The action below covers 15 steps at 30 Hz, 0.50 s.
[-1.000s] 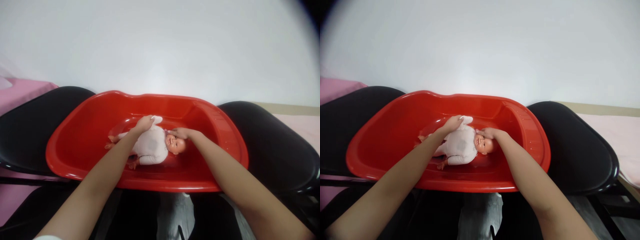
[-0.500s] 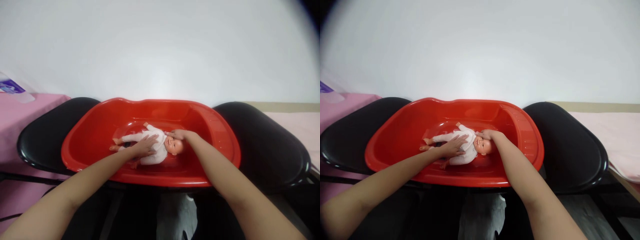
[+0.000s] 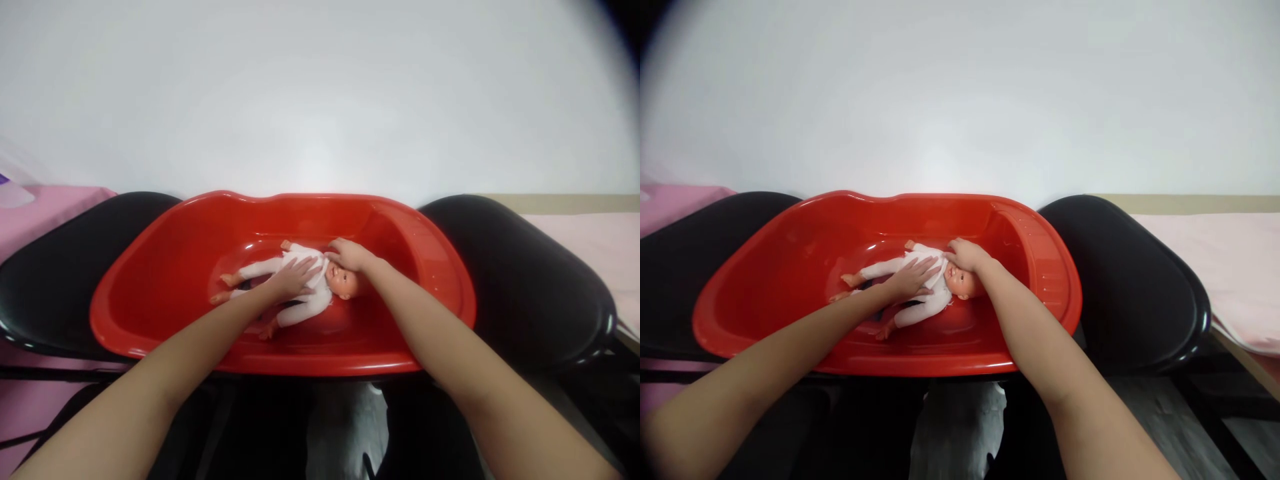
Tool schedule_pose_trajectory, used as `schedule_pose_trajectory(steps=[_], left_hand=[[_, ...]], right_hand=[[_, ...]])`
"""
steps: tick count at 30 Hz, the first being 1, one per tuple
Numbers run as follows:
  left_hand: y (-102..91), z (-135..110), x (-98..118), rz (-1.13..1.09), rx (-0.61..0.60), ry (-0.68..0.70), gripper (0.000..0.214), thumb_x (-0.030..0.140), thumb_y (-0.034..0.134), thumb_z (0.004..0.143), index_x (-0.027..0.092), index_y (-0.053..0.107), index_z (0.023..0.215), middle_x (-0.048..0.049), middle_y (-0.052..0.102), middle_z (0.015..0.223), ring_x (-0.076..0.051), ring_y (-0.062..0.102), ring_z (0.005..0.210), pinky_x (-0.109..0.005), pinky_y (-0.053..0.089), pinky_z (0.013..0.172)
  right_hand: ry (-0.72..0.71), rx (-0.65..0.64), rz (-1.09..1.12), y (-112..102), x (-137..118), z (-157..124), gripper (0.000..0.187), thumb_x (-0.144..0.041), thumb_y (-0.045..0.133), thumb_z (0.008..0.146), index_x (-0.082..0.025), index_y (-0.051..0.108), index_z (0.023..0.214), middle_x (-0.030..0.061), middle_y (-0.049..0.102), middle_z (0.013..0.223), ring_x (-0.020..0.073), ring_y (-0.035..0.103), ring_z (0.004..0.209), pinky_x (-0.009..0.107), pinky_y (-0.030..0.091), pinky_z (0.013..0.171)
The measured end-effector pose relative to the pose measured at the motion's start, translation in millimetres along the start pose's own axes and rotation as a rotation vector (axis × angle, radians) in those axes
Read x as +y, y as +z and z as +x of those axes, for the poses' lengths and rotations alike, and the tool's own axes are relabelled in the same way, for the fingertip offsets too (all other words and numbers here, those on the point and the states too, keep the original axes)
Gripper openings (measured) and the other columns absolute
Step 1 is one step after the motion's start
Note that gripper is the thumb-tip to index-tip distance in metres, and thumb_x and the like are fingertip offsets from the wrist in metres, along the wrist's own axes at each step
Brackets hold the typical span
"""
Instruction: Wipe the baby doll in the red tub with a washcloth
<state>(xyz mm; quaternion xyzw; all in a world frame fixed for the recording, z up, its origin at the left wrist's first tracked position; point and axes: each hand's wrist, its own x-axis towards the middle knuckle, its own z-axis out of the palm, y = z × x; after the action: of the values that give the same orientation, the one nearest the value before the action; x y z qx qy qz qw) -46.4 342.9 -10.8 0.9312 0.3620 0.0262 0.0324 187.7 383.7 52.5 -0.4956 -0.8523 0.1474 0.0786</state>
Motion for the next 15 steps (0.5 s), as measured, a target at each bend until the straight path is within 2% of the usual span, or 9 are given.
schedule_pose_trajectory(steps=[4,7,11,15], left_hand=[[4.0,8,-2,0.026,0.045,0.012,0.066,0.046,0.047,0.094,0.021,0.03,0.153,-0.0113,0.019,0.16,-0.029,0.014,0.148,-0.047,0.009,0.118],[4.4,3,-2,0.019,0.058,-0.02,0.059,0.035,0.042,0.096,0.023,0.03,0.153,-0.0087,0.02,0.16,-0.028,0.015,0.148,-0.047,0.01,0.118],[4.5,-8,-8,-0.056,0.025,-0.122,0.059,0.024,0.035,0.095,0.027,0.028,0.153,-0.0028,0.023,0.16,-0.024,0.017,0.147,-0.041,0.01,0.118],[12.4,-16,-28,-0.114,0.061,-0.308,0.059,0.025,0.034,0.094,0.021,0.027,0.153,-0.0068,0.025,0.159,-0.025,0.021,0.146,-0.043,0.015,0.117]], right_hand=[[0.003,-0.086,-0.036,4,-4,0,0.044,-0.051,0.042,0.097,-0.017,0.062,0.116,0.014,0.06,0.12,0.0243,0.059,0.108,0.03,0.043,0.091],[0.014,-0.165,-0.07,6,-7,1,0.046,-0.054,0.042,0.096,-0.018,0.063,0.116,0.0141,0.059,0.121,0.0251,0.058,0.11,0.03,0.043,0.091],[0.01,-0.168,-0.067,9,-8,2,0.049,-0.057,0.042,0.095,-0.02,0.062,0.12,0.0132,0.057,0.124,0.0256,0.057,0.112,0.031,0.043,0.092],[0.044,-0.186,-0.054,10,-8,0,0.056,-0.064,0.038,0.093,-0.022,0.061,0.123,0.013,0.058,0.123,0.0268,0.057,0.111,0.033,0.044,0.091]])
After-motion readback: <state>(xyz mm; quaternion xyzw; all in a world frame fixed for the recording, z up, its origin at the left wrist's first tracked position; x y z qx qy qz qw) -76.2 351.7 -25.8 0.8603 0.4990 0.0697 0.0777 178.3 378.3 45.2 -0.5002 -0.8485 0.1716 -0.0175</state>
